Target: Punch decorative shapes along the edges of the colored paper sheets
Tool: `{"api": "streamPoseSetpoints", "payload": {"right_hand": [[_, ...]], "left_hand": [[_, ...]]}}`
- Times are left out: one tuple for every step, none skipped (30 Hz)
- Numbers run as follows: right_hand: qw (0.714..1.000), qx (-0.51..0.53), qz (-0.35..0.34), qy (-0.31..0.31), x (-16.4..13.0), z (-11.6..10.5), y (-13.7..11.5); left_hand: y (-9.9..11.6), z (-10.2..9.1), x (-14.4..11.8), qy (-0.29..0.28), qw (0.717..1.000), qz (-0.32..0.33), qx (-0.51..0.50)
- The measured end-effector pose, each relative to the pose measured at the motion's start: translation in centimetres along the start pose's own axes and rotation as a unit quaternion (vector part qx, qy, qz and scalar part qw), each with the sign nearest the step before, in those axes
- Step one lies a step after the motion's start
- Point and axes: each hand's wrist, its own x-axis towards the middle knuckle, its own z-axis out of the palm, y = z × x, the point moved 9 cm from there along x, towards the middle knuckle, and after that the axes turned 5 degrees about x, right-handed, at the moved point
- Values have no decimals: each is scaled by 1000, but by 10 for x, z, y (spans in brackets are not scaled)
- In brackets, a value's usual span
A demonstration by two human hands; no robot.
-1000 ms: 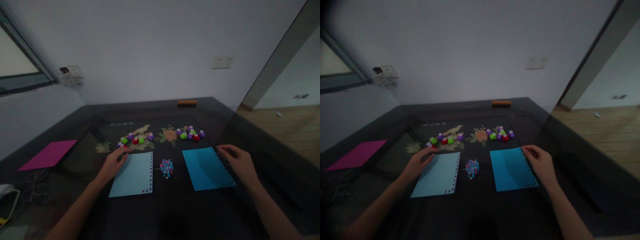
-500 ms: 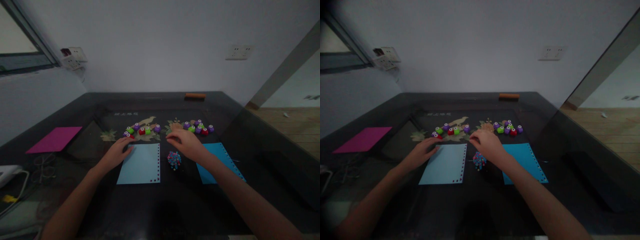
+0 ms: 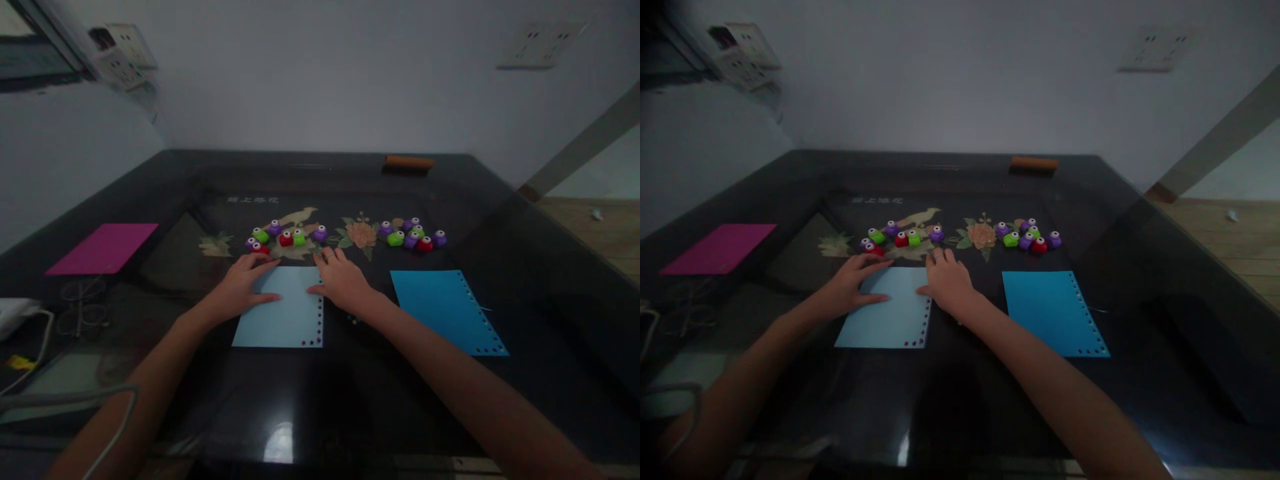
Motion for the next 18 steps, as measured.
{"api": "streamPoseSetpoints", "payload": {"right_hand": [[1000,-1,-3,0,0,1,0],[1000,-2,-5,0,0,1,0],[1000,-1,-7,-1,0,1,0],[1000,-1,-8,-2,0,1,-1],[1000,-2,-8,-2,-1,0,-2],[1000,-3,-8,-2,-1,-1,-2],[1000,-5,-8,-3,-2,-2,-3],[1000,-6,-9,-4,-2,-3,-5],[1000,-7,-9,-5,-3,-4,-6],[1000,-8,-9,-7,-3,-5,-7],[1000,-7,-9,-9,-4,-5,-8],[1000,-5,-10,-10,-5,-6,-9],[1000,-3,-10,-10,-5,-7,-9],[1000,-1,-10,-8,-6,-8,-10],[1000,2,-9,-6,-6,-9,-10],[1000,5,-8,-3,-7,-10,-11],[1000,8,-8,1,-7,-12,-11],[1000,10,-9,6,-8,-13,-11]], "left_hand": [[0,0,0,-1,1000,1,0],[0,1,0,-4,1000,2,-1],[0,1,0,-5,1000,2,-2],[0,1,0,-7,1000,2,-3],[-1,1,1,-8,1000,0,-2],[-1,1,1,-8,1000,-1,-1],[-1,1,1,-9,1000,-2,-1],[-1,1,1,-10,1000,-3,-1],[0,0,1,-12,1000,-4,-1],[0,0,1,-14,1000,-5,-2],[1,-1,1,-17,1000,-7,-3],[2,-1,1,-19,1000,-8,-6],[3,-2,1,-19,1000,-9,-9],[3,-3,1,-18,1000,-9,-11],[4,-4,1,-16,1000,-9,-13],[4,-4,1,-13,1000,-9,-14],[4,-4,1,-11,1000,-9,-14],[4,-4,1,-9,1000,-9,-13]]}}
